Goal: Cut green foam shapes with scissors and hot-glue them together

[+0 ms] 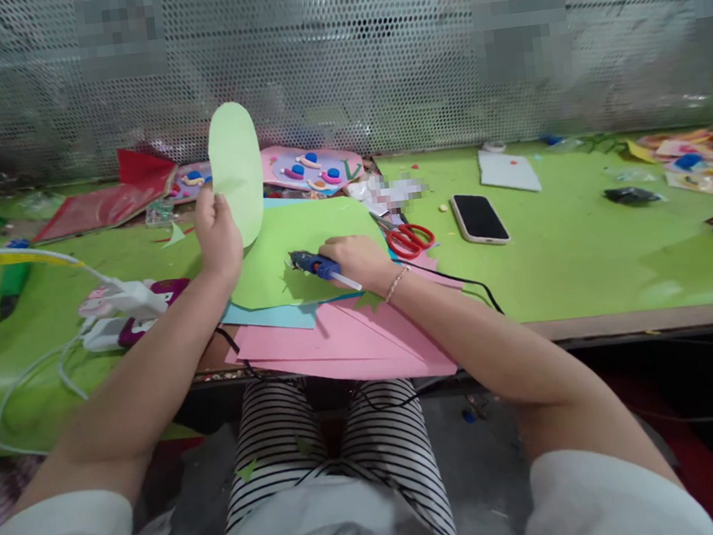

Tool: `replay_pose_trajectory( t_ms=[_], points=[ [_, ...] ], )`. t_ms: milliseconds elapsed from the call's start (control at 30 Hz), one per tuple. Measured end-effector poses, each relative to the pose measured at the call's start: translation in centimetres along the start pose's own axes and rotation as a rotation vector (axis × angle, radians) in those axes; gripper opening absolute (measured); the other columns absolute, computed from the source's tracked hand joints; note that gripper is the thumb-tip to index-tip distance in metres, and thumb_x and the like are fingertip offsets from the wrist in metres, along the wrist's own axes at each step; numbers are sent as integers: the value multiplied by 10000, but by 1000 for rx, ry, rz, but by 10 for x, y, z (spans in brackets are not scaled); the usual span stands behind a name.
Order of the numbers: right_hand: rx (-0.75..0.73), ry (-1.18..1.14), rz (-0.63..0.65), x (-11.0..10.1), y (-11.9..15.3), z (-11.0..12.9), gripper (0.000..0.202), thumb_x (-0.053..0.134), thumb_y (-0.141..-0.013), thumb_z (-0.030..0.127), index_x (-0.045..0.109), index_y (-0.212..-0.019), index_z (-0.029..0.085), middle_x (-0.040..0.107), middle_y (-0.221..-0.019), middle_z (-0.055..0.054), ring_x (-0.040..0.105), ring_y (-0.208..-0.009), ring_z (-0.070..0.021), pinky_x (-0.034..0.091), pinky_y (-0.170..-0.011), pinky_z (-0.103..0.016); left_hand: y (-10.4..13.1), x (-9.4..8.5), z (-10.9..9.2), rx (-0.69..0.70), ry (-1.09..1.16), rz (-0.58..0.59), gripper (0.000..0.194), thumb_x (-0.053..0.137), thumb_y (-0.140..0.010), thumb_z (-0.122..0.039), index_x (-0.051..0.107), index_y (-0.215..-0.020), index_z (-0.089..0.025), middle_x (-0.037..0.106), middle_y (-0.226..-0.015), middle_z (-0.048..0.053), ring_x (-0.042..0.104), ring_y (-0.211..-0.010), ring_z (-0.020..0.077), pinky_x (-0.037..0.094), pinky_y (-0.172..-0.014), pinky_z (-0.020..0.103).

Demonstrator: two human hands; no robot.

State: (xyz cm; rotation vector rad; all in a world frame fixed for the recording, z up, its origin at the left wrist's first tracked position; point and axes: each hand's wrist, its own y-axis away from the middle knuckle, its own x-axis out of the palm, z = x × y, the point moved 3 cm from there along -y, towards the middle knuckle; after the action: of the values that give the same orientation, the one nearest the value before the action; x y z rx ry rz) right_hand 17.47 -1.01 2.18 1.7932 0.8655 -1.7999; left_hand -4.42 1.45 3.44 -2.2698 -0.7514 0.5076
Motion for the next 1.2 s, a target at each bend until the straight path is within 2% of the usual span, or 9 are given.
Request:
replay_pose_trajectory(
  t_ms=[233,533,800,1200],
  points=[
    [-9,-37,-18,7,-3,-6,240,491,-791,300,643,-898,149,643,-872,-86,581,-729,-172,306,-585,-282,1,-1,-2,1,-36,24,417,302,-936,-535,561,-1028,-221,640,-1040,71,585,-1059,199,436,-951,323],
    [9,38,54,1,1,3,253,464,-811,323,645,-861,153,663,-864,-97,591,-684,-175,272,-549,-276,3,-1,-4,-16,-28,51,390,308,-941,-517,557,-985,-219,633,-1001,65,583,-1047,206,435,-943,339],
    [20,62,72,1,1,4,259,470,-804,326,653,-832,146,673,-848,-106,600,-683,-179,266,-550,-278,5,0,-14,18,-35,57,409,306,-938,-526,564,-1033,-223,643,-1071,72,580,-1086,203,429,-972,321],
    [14,67,72,3,0,2,260,456,-812,320,648,-864,153,666,-875,-95,595,-683,-173,255,-534,-280,4,3,0,121,-42,53,498,264,-923,-585,571,-1065,-219,659,-1038,75,605,-1042,197,439,-972,333]
  ],
)
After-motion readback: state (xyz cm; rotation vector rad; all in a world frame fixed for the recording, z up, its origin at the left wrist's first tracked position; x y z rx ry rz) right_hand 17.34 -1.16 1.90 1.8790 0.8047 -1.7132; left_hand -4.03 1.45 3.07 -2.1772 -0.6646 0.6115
